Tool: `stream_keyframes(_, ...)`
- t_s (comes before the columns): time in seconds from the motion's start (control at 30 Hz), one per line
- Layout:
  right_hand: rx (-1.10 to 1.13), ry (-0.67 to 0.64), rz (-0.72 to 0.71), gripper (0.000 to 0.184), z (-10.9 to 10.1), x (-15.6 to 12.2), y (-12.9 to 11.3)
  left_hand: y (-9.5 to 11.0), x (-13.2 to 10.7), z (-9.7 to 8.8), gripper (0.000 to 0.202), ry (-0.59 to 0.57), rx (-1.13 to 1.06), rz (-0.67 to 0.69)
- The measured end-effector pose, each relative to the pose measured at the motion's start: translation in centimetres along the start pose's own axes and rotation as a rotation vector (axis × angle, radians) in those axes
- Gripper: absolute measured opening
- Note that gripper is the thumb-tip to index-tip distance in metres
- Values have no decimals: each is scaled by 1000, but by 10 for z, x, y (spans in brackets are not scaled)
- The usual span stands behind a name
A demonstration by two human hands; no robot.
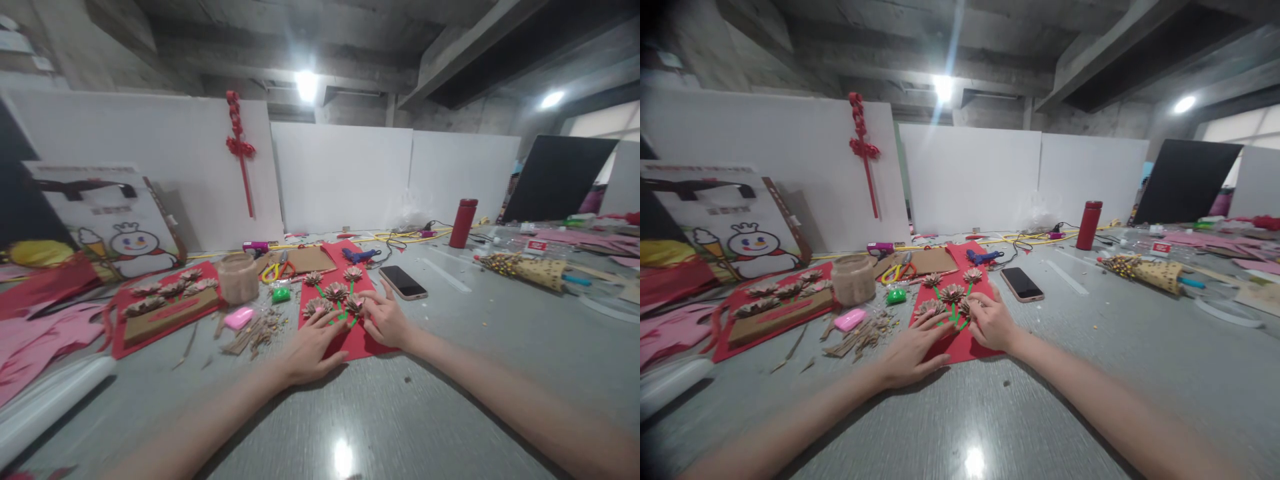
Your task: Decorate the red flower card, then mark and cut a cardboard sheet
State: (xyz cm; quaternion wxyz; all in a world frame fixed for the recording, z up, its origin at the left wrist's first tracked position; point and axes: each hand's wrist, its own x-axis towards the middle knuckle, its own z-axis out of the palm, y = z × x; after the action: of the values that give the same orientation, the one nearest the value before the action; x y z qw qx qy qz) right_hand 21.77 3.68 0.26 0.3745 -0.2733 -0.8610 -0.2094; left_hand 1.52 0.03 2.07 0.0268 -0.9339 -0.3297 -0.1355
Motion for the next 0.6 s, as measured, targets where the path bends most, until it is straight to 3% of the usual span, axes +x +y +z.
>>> stream_keyframes(0.17,-10,-6,9,13,0,0,0,0,0,0,59,-70,-20,10)
stream_keyframes(0.6,10,-1,30,13,-1,1,-1,-2,2,1,68,-107,-75,41)
